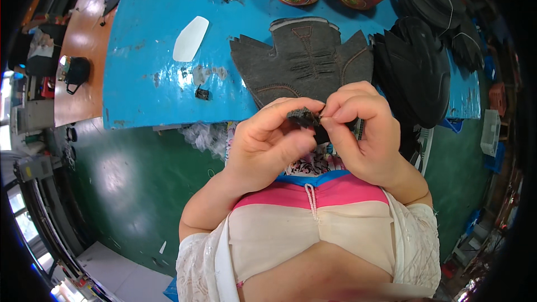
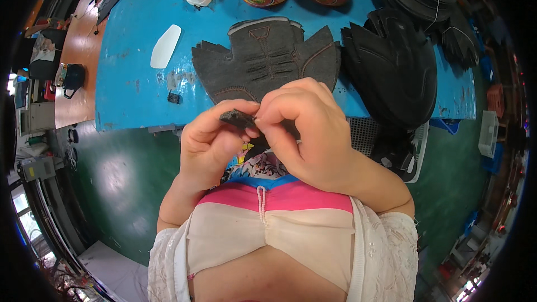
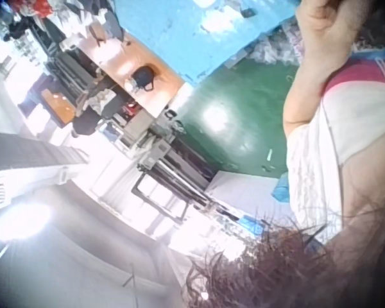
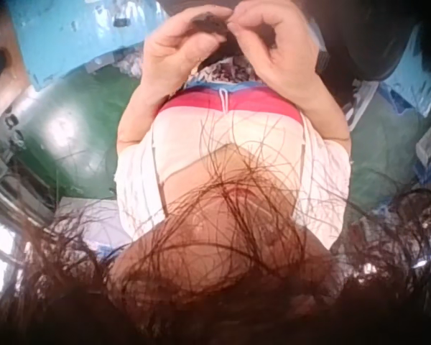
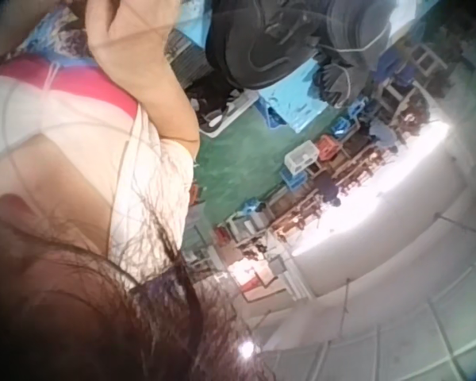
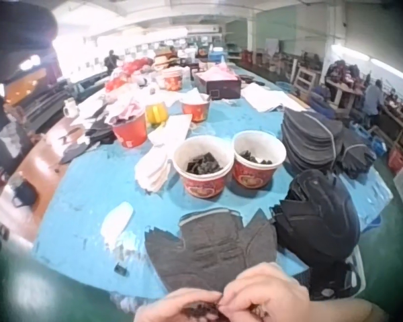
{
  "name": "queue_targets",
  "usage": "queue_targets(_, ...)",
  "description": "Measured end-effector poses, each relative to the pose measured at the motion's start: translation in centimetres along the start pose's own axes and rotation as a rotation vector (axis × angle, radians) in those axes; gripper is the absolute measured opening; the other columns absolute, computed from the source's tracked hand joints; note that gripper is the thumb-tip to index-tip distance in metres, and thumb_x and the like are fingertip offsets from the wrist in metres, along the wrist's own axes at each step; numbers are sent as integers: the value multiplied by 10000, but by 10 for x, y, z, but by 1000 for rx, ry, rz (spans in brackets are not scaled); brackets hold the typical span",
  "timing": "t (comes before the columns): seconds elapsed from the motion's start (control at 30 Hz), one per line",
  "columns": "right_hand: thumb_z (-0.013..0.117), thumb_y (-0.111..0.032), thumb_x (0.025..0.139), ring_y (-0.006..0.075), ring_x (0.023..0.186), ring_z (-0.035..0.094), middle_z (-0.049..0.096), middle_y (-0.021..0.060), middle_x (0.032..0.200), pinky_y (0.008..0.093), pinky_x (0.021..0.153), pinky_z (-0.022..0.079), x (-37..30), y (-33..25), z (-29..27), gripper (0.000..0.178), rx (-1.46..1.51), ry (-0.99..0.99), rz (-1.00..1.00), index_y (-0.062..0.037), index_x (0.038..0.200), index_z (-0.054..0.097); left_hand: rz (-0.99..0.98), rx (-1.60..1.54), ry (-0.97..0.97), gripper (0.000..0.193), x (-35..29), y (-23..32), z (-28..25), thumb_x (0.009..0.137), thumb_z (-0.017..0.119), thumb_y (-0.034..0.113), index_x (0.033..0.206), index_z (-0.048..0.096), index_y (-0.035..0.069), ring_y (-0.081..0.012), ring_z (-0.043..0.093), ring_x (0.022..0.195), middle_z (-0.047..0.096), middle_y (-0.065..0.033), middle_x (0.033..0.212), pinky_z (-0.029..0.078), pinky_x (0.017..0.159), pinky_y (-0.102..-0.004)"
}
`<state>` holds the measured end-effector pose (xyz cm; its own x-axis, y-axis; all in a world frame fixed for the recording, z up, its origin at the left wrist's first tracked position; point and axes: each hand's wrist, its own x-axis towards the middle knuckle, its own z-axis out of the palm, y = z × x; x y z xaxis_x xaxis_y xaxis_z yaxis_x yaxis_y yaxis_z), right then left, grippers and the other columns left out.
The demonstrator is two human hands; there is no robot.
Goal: The person attaches small plastic inserts into the slots of shoe upper panels by hand, pressing them into place across multiple panels.
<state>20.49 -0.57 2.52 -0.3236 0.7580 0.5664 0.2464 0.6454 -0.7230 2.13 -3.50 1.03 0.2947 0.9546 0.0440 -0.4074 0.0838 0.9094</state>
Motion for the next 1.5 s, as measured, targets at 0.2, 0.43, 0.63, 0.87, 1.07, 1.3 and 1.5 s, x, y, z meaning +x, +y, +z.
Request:
queue_targets(0.2, 643, 69, 838, 145, 779, 606, 626, 113, 901, 258, 704, 482, -5, 0, 0, 253, 322, -99, 420, -47, 939, 442, 340, 690, 92, 236, 12, -1, -7, 757, 760, 3, 976, 673, 23, -193, 642, 774, 666, -89, 910, 502, 652, -288)
queue_targets(0.43, 616, 41, 861, 173, 754, 607, 606, 78, 834, 283, 703, 483, 33, 37, -11, 169, -34, -82, 324, -45, 899, 476, 582, 1184, 112, 310, 24, -10, -25, 603, 733, -9, 896, 656, 57, -251, 605, 835, 632, -61, 912, 470, 717, -361)
queue_targets(0.63, 648, 17, 800, 291, 800, 556, 557, 72, 792, 384, 757, 423, 44, 56, 5, 196, -248, -145, 124, -64, 905, 503, 566, 1247, 112, 324, 29, -11, -27, 579, 740, -37, 881, 665, 53, -256, 614, 811, 645, -73, 907, 490, 691, -349)
queue_targets(0.87, 637, 37, 785, 285, 804, 554, 560, 73, 800, 384, 741, 427, 42, 61, 8, 203, -321, -179, 95, -62, 902, 505, 487, 1288, 96, 337, 27, -7, -27, 593, 744, 10, 914, 657, 68, -248, 612, 840, 666, -71, 1035, 483, 706, -354)
queue_targets(1.07, 641, 51, 750, 287, 799, 554, 560, 71, 801, 392, 738, 432, 43, 61, 9, 224, -353, -166, 42, -61, 889, 505, 471, 1531, -34, 385, 44, 5, -19, 604, 747, 53, 971, 636, 90, -230, 579, 927, 650, -47, 1174, 445, 745, -352)
queue_targets(1.3, 651, 56, 677, 277, 873, 567, 598, 48, 887, 377, 755, 432, 38, 54, 2, 237, -468, -53, -8, -77, 873, 661, 473, 1558, -13, 382, 44, -4, -20, 611, 743, 42, 974, 630, 68, -241, 577, 919, 652, -46, 1183, 447, 750, -357)
queue_targets(1.5, 679, -22, 660, 231, 932, 553, 587, 16, 927, 376, 795, 400, 30, 57, 7, 192, -616, -101, -98, -90, 839, 697, 507, 1476, 31, 345, 46, -8, -23, 651, 719, 7, 978, 620, 53, -261, 570, 902, 660, -57, 1163, 446, 768, -367)
